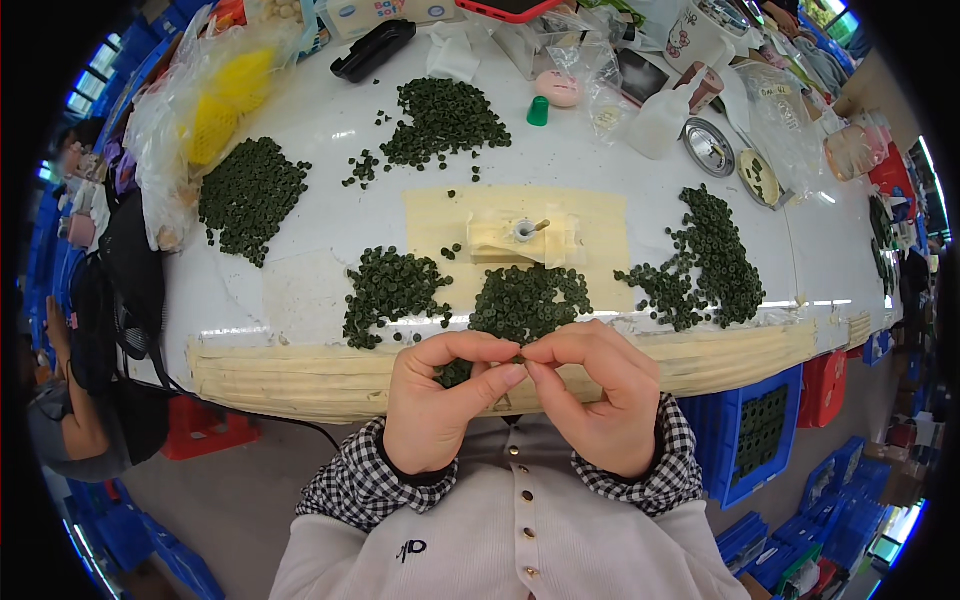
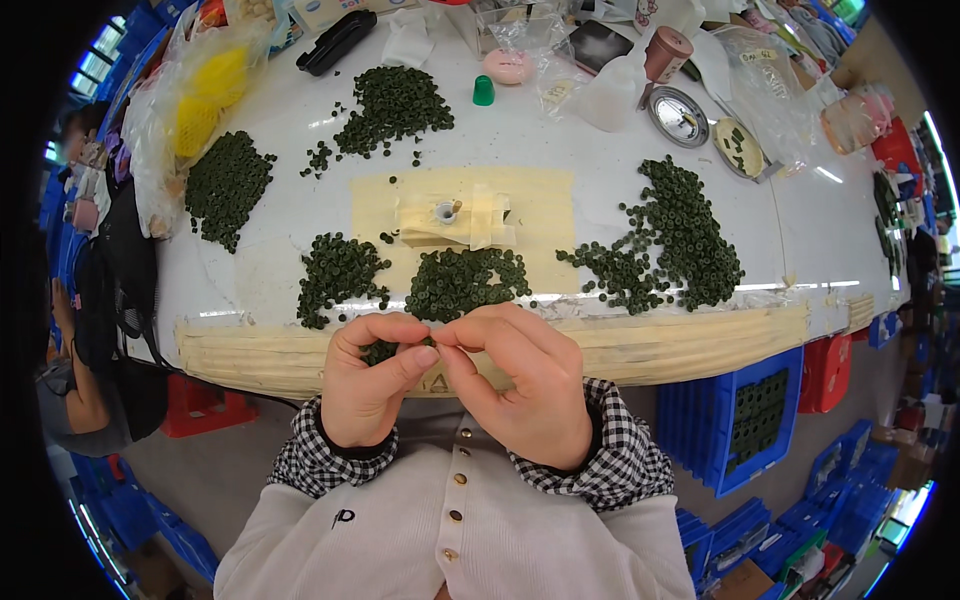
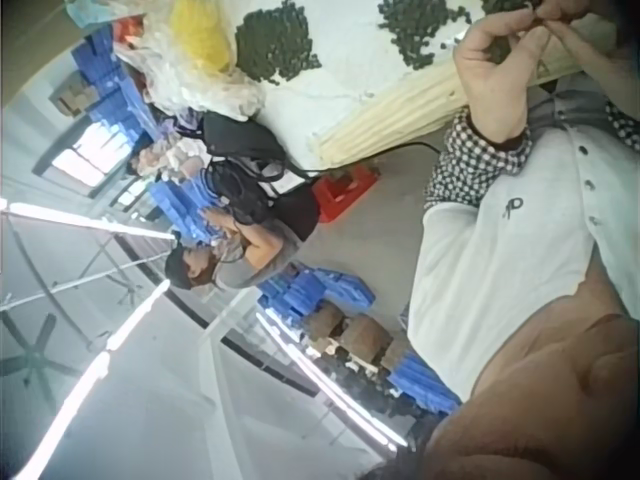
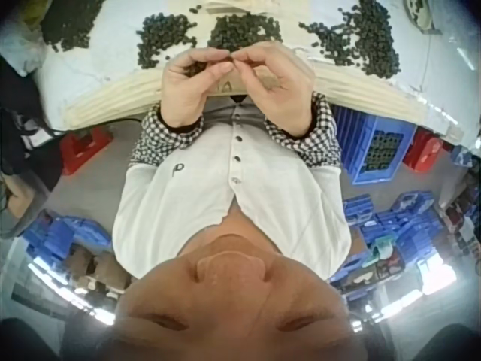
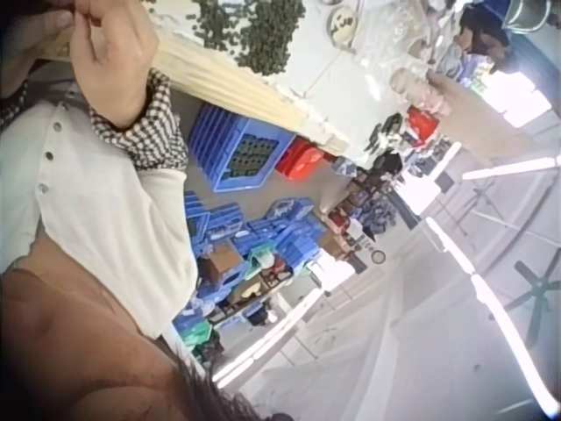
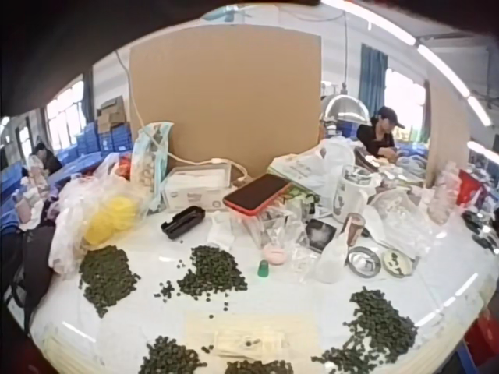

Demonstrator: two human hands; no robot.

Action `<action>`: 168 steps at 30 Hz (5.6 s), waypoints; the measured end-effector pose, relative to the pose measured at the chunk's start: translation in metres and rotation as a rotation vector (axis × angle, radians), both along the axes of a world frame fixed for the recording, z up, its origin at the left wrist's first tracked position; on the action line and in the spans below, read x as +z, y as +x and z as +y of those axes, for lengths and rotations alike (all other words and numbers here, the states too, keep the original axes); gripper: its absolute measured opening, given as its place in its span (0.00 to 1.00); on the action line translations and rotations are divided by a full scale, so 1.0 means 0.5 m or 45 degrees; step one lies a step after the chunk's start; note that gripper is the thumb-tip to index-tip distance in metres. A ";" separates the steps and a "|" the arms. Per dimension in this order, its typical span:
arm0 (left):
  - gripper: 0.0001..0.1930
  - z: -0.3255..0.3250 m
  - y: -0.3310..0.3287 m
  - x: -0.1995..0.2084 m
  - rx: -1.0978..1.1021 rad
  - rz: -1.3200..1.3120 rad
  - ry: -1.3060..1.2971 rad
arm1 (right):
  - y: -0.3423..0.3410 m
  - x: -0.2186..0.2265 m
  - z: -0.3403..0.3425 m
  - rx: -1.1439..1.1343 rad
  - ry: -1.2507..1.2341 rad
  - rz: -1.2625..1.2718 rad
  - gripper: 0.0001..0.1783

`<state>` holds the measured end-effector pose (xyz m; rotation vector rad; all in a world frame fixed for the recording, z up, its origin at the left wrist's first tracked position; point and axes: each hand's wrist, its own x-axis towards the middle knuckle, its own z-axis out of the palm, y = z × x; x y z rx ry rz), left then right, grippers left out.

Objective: Assembling small green plastic components at a factory workbench.

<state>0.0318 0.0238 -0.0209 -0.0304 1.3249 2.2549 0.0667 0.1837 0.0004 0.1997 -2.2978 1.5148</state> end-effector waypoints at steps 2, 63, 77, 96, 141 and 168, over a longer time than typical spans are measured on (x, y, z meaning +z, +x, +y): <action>0.09 0.000 0.000 -0.001 0.013 0.017 0.009 | 0.003 0.001 0.000 0.009 0.053 0.022 0.10; 0.06 -0.036 -0.012 0.011 -0.308 0.394 -0.328 | -0.003 -0.046 0.008 0.038 0.513 0.531 0.12; 0.05 -0.025 0.001 0.008 -0.170 0.448 -0.388 | 0.003 -0.028 0.006 0.170 -0.273 -0.121 0.07; 0.14 -0.090 -0.032 0.007 0.157 -0.465 0.339 | -0.020 -0.014 0.039 -0.076 0.457 -0.005 0.10; 0.12 -0.029 -0.016 0.008 -0.258 -0.396 0.397 | 0.004 -0.034 0.019 0.083 -0.570 -0.297 0.07; 0.16 -0.025 -0.010 0.026 -0.218 -0.223 0.043 | 0.011 -0.034 0.019 0.171 -0.837 -0.422 0.08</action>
